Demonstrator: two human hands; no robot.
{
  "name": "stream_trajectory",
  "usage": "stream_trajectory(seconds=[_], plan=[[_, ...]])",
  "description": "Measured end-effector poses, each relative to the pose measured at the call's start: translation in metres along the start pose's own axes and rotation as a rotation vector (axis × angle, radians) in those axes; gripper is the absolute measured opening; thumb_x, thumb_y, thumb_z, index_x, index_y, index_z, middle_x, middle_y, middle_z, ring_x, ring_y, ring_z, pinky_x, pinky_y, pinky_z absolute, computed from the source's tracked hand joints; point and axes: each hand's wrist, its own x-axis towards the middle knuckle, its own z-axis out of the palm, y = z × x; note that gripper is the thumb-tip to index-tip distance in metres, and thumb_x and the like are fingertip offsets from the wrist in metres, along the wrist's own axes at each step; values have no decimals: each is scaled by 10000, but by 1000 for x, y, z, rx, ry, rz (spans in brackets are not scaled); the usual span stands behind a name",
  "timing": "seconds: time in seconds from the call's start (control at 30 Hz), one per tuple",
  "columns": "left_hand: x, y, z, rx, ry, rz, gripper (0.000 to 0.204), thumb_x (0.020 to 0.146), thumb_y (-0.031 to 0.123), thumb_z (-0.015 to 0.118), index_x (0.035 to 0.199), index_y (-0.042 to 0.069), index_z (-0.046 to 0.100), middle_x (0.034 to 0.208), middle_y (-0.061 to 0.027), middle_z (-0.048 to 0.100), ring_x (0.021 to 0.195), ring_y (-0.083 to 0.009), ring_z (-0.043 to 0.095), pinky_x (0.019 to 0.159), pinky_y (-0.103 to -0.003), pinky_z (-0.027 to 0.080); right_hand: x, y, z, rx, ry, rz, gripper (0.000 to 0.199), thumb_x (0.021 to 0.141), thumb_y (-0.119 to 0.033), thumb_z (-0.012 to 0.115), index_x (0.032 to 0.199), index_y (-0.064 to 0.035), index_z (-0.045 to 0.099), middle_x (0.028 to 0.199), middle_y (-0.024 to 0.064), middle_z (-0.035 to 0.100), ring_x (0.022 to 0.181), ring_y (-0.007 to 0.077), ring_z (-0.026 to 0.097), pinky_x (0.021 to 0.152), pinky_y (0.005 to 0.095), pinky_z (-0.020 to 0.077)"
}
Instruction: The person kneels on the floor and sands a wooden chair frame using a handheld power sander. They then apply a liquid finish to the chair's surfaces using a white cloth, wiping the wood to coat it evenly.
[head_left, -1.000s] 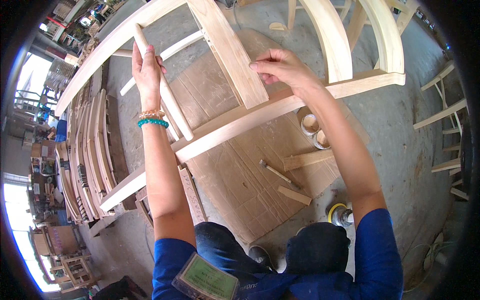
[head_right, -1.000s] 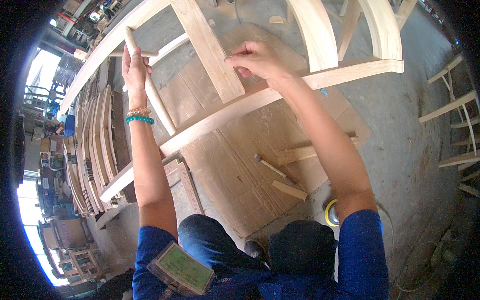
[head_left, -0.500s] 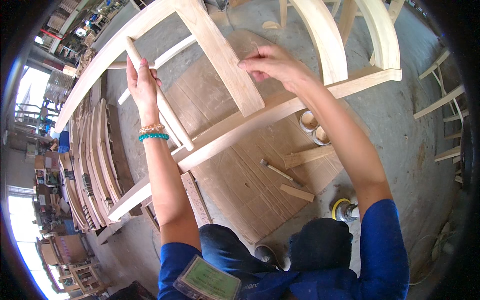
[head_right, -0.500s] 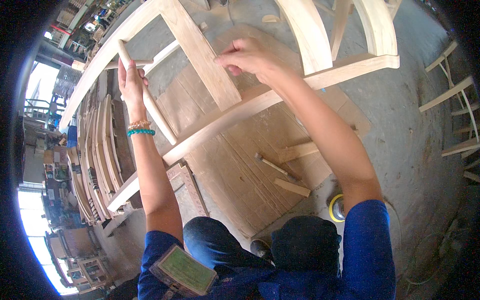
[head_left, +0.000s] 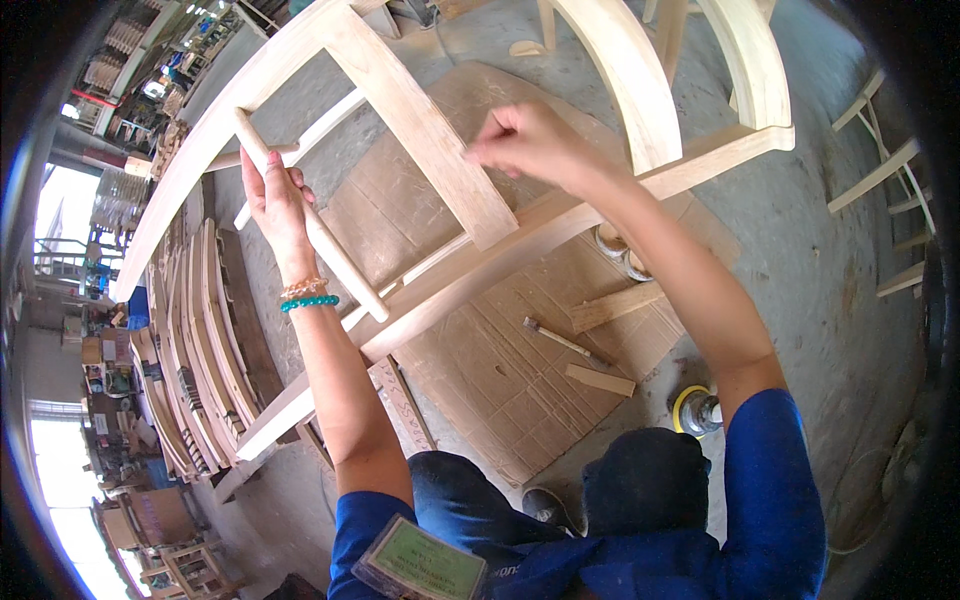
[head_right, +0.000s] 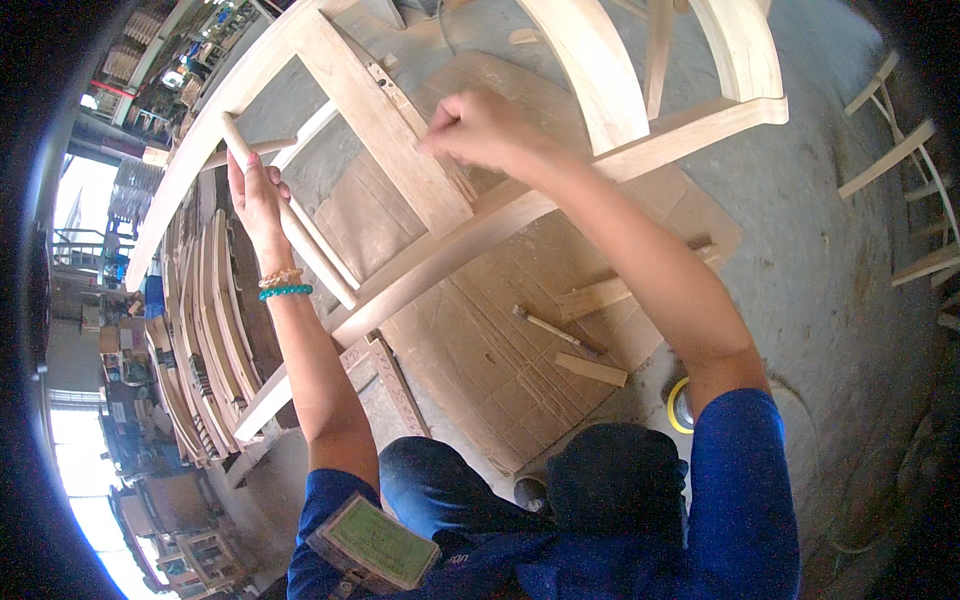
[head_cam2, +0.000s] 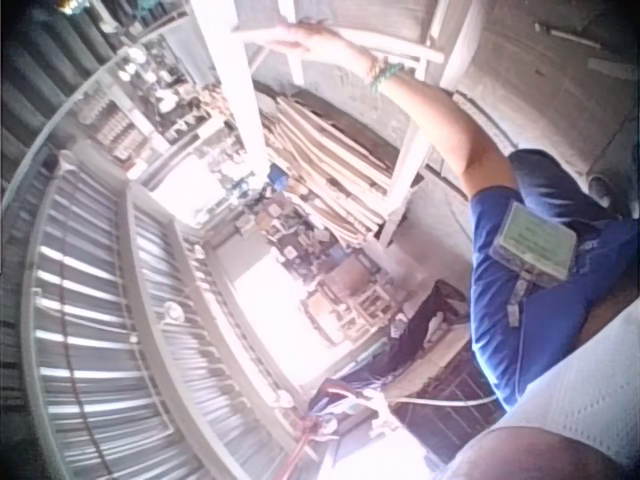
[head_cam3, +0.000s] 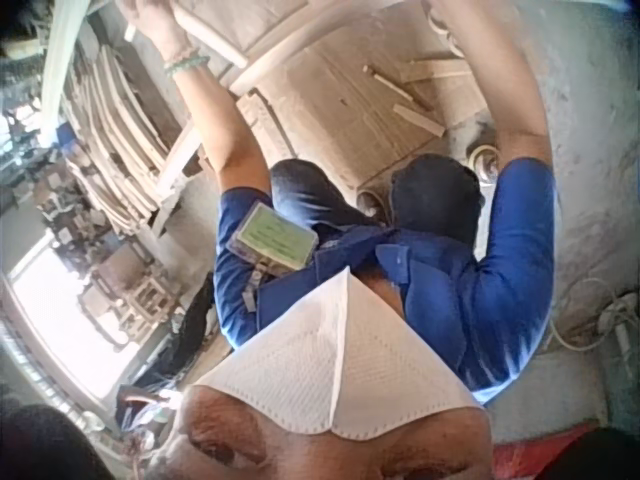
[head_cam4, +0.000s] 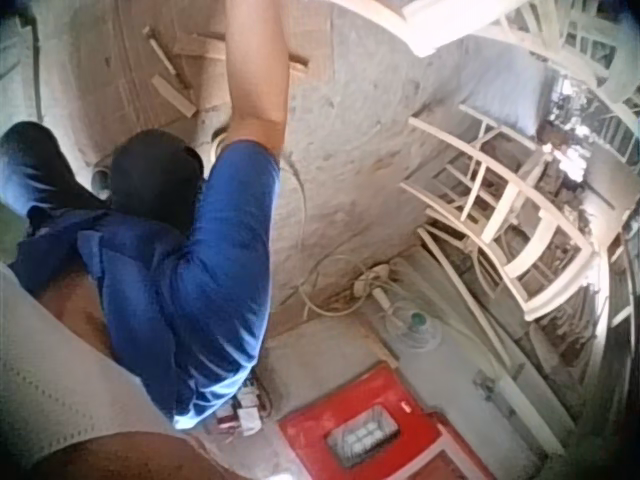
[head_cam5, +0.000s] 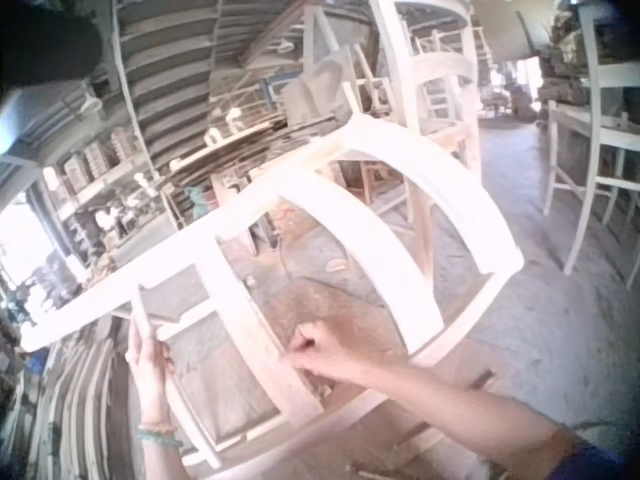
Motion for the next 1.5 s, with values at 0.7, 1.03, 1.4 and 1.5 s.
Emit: stream_trajectory(seconds=[0.7,1.03,1.4,1.5], plan=[[-18,7,4,1,15,41,558,980,200,538,1467,39,319,897,-35,493,653,-116,508,635,-324,521,-162,337,-45,-1172,124,753,189,892,-158,546,968,-84,703,1043,126,670,947,283,684,762,411,566],[-29,11,7,-45,31,50,579,983,200,537,1481,40,290,900,-25,478,649,-114,504,650,-337,510,-152,337,-35,-1032,164,943,157,877,-129,570,983,-39,642,1036,96,636,1025,285,630,805,439,535],[-29,13,0,-1,58,59,526,994,181,506,1463,32,323,873,-18,472,652,-111,499,642,-317,488,-209,200,-67,-112,782,160,133,923,-67,585,1046,-17,573,997,124,631,911,197,633,799,303,500],[-31,12,0,31,65,48,505,1003,195,486,1457,39,328,859,-13,453,649,-102,492,626,-305,470,-201,63,-42,254,754,-160,116,953,-36,554,1065,-8,567,991,90,641,933,137,630,811,257,505]])
